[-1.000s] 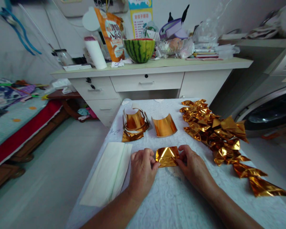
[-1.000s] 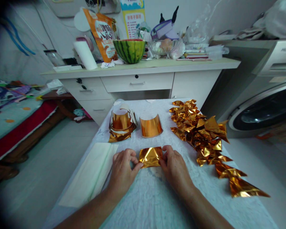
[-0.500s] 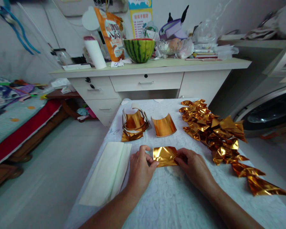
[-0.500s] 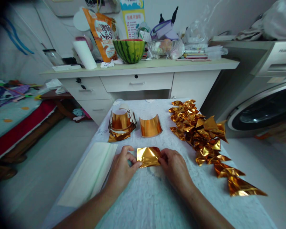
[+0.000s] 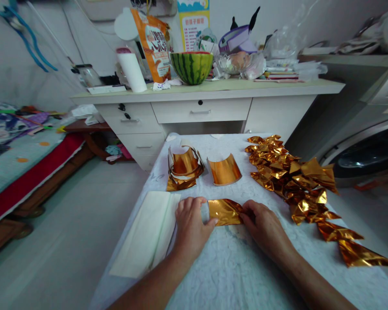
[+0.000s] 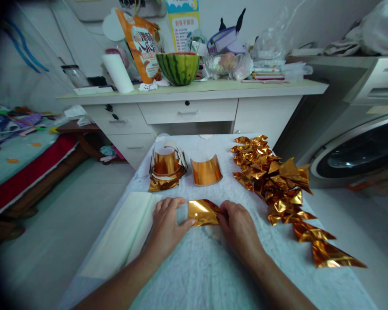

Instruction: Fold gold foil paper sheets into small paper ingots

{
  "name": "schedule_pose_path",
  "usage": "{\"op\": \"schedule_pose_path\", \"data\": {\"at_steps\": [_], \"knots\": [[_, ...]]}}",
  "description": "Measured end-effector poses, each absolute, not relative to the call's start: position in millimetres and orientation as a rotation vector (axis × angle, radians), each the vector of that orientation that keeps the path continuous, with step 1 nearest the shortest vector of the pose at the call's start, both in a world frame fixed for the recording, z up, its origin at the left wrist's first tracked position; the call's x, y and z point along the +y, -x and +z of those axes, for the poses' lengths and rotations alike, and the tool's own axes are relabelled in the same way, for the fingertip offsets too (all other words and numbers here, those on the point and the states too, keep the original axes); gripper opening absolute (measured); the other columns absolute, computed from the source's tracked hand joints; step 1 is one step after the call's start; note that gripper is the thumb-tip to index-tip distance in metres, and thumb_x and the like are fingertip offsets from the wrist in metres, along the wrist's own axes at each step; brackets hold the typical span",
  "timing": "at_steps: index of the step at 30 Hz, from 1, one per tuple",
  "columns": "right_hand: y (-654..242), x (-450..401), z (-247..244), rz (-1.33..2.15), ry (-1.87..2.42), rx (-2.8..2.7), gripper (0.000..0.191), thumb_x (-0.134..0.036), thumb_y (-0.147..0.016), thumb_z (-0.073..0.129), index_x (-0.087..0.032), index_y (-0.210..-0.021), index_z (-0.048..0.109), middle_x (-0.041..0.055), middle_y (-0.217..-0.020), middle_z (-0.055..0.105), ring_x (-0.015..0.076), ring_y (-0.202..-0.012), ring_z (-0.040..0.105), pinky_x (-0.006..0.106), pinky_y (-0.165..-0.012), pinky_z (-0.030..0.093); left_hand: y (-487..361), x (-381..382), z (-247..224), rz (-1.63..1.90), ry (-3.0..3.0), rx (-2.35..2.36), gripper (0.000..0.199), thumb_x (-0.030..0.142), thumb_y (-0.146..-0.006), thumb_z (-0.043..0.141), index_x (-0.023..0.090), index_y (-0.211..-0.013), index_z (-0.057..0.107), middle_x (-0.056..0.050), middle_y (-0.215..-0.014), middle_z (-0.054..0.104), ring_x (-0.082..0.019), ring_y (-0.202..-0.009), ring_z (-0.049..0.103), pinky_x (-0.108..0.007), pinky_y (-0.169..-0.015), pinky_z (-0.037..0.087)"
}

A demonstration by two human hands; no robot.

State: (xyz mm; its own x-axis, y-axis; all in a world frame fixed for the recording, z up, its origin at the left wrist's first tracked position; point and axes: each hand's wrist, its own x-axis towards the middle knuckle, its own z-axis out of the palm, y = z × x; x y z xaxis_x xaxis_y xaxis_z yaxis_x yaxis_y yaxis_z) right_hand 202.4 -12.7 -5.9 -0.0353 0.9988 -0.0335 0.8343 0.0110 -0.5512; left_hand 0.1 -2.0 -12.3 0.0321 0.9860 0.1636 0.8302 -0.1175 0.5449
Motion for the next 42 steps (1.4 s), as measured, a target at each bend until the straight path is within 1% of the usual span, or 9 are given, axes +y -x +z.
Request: {"op": "schedule_pose_path", "data": {"at_steps": [2,7,18,26,33,42], "knots": [[-202.4,-13.3,-4.7,0.604,1.883,-1.933,0.009,-0.023,-0.083,0.051,-0.02,-0.078,0.057,0.0033,-0.075,0.065,0.0207,-0.073,0.059,0.03,-0.065,0.039,0.6,-0.2,-10.6,0.675,-2.012,1.888,0.036,0.026,-0.065,0.079,0.022,-0.096,0.061,-0.004,-0.101,0.059,-0.028,-0.104,0.05,-0.042,-0.09,0.039],[-202.6,-13.4,-3.7,0.602,1.85,-1.946,0.01,-0.022,-0.083,0.05,-0.02,-0.079,0.059,0.0038,-0.076,0.065,0.0208,-0.074,0.059,0.03,-0.065,0.039,0.7,1.0,-8.4,0.596,-1.999,1.872,0.027,0.028,-0.066,0.078,0.024,-0.089,0.065,-0.003,-0.098,0.057,-0.027,-0.104,0.049,-0.041,-0.091,0.038],[-201.0,-12.8,-3.3,0.585,1.89,-1.934,0.012,-0.024,-0.085,0.049,-0.021,-0.077,0.056,0.0045,-0.076,0.065,0.021,-0.074,0.058,0.031,-0.066,0.039,4.2,1.2,-15.4,0.625,-2.075,1.853,0.025,0.03,-0.068,0.076,0.023,-0.087,0.062,-0.003,-0.096,0.058,-0.026,-0.101,0.048,-0.04,-0.089,0.036],[-201.1,-10.9,-1.9,0.589,1.948,-1.947,0.012,-0.025,-0.088,0.049,-0.021,-0.079,0.055,0.0041,-0.077,0.065,0.0212,-0.075,0.059,0.03,-0.066,0.038,4.5,0.8,-14.0,0.617,-2.095,1.839,0.023,0.03,-0.07,0.075,0.023,-0.088,0.062,-0.003,-0.095,0.059,-0.026,-0.1,0.048,-0.04,-0.089,0.036],[-198.2,-9.8,0.0,0.543,1.976,-1.98,0.012,-0.023,-0.089,0.049,-0.021,-0.08,0.056,0.0044,-0.076,0.066,0.0213,-0.075,0.06,0.03,-0.066,0.037,5.3,-0.3,-13.9,0.608,-2.101,1.832,0.017,0.027,-0.075,0.07,0.023,-0.089,0.061,-0.003,-0.095,0.059,-0.026,-0.101,0.048,-0.04,-0.089,0.036],[-198.6,-9.0,-2.1,0.497,1.968,-1.987,0.013,-0.024,-0.089,0.05,-0.02,-0.078,0.055,0.0051,-0.075,0.067,0.0204,-0.072,0.06,0.028,-0.063,0.036,5.0,0.4,-14.1,0.601,-2.119,1.824,0.018,0.027,-0.075,0.071,0.023,-0.089,0.061,-0.003,-0.096,0.059,-0.025,-0.102,0.048,-0.039,-0.09,0.036]]}}
